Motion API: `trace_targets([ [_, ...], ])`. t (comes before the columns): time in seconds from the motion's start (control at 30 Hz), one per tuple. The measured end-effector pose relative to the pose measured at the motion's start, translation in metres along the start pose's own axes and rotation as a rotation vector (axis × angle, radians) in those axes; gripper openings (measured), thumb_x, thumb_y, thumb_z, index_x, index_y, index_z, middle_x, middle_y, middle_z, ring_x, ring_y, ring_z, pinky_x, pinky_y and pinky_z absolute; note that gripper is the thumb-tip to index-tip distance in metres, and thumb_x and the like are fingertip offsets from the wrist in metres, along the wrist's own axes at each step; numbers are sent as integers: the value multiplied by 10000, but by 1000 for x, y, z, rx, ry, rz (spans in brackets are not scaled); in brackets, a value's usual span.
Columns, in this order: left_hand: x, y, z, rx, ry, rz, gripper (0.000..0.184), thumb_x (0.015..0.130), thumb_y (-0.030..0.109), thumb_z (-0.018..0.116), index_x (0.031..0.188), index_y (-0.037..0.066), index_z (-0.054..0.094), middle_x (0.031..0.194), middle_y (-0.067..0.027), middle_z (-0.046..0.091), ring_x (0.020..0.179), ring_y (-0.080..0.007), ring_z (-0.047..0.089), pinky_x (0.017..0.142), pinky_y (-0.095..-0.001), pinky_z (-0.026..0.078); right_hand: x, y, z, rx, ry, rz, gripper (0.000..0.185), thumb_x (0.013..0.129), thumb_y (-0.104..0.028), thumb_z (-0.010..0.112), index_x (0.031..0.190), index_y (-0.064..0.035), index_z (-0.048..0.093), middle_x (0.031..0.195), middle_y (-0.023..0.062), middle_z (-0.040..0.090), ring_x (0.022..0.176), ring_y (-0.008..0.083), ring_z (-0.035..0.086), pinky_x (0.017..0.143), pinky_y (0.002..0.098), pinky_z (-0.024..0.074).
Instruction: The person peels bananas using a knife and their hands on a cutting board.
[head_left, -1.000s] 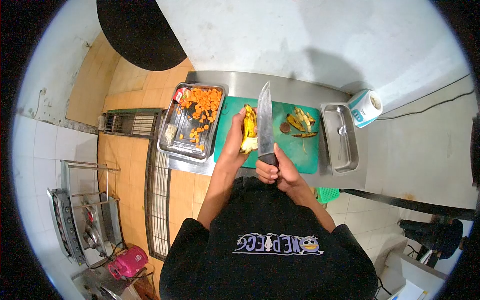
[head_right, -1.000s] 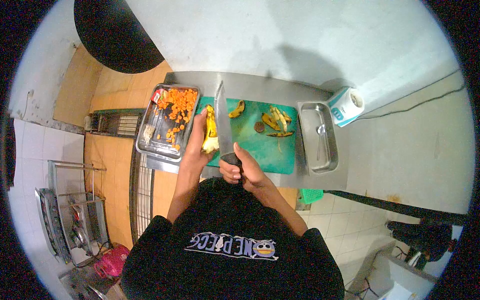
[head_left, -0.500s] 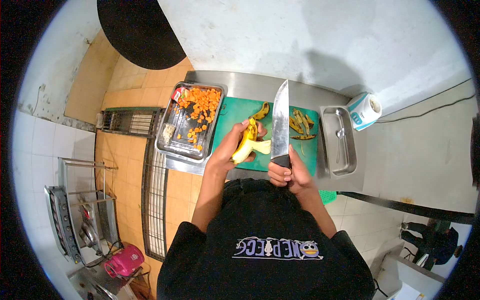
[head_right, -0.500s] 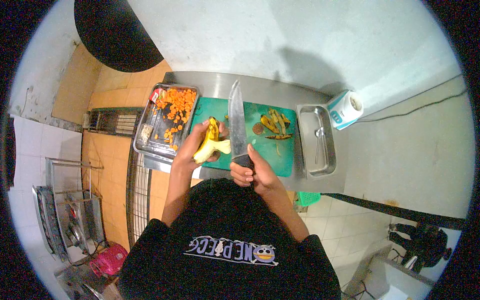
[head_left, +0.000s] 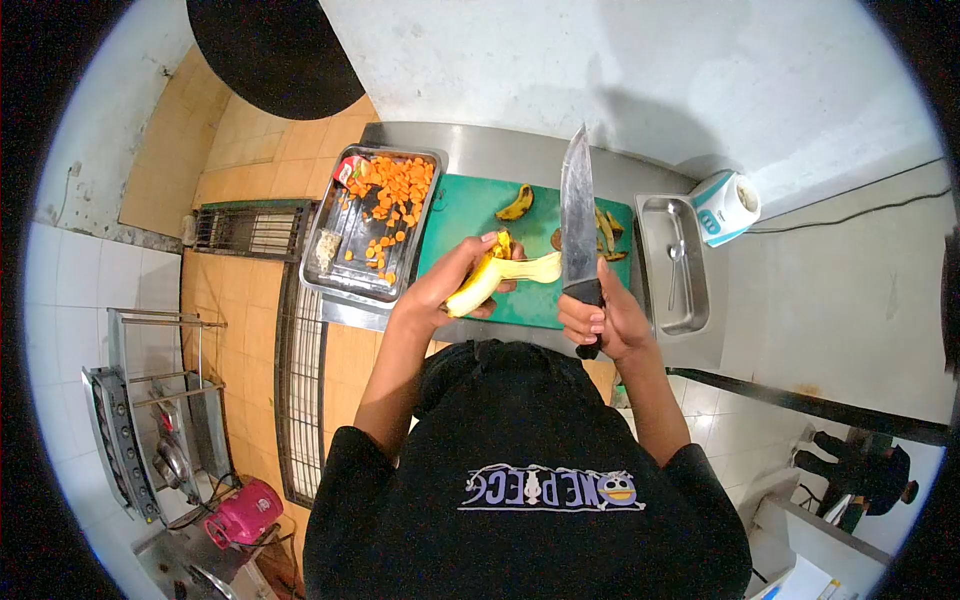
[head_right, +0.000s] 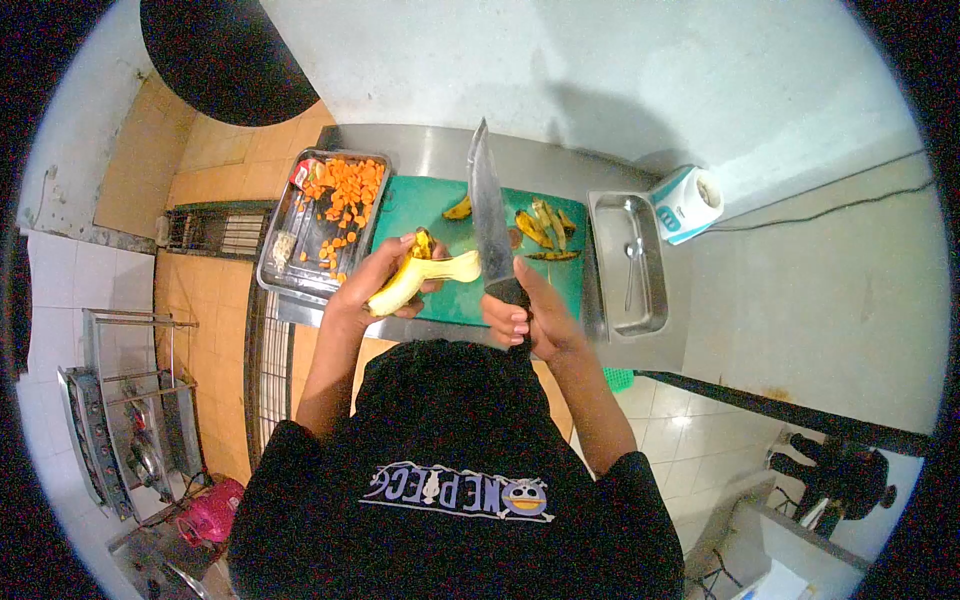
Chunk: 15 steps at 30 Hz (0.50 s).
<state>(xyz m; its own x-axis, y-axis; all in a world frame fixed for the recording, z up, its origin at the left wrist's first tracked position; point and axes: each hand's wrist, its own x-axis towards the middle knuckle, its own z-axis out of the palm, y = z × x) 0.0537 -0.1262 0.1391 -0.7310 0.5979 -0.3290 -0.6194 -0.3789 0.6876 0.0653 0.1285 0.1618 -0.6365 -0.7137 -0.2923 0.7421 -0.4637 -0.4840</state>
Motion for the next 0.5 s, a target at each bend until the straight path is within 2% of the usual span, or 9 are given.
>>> trace_targets([
  [0.13,1,-1,-4,83,75,-33,451,1014,502,426,1148,104,590,849,12,588,726,-58,537,471,-211,377,0,-10,-6,-66,35,4,464,1012,-535,502,1195,-109,525,559,-93,352,438,30,344,422,202,313],
  [0.2,-1,0,-6,98,74,-50,452,1010,501,449,1155,99,594,851,7,591,743,-62,554,472,-213,392,-1,-13,-10,-87,-11,4,422,1040,-510,454,1230,-140,524,582,-76,386,471,25,356,436,198,312],
  [0.27,-2,0,-5,113,73,-65,453,1006,500,472,1163,94,599,854,1,594,760,-66,570,473,-216,406,-2,-14,-10,-116,21,3,438,1028,-514,479,1208,-118,525,572,-84,368,451,29,345,426,201,307],
  [0.33,-3,-1,0,187,208,-64,471,1027,495,439,1193,77,581,825,-45,598,572,-88,513,414,-216,380,-2,-16,-11,-143,53,1,456,1017,-518,504,1186,-96,526,562,-93,351,431,34,335,416,205,303],
  [0.5,-8,-2,-1,260,230,-36,495,1018,494,481,1239,65,589,831,-32,611,609,-83,554,423,-214,422,-5,-24,-20,-151,57,-11,466,1021,-505,501,1245,-97,521,569,-79,351,428,37,315,400,211,277],
])
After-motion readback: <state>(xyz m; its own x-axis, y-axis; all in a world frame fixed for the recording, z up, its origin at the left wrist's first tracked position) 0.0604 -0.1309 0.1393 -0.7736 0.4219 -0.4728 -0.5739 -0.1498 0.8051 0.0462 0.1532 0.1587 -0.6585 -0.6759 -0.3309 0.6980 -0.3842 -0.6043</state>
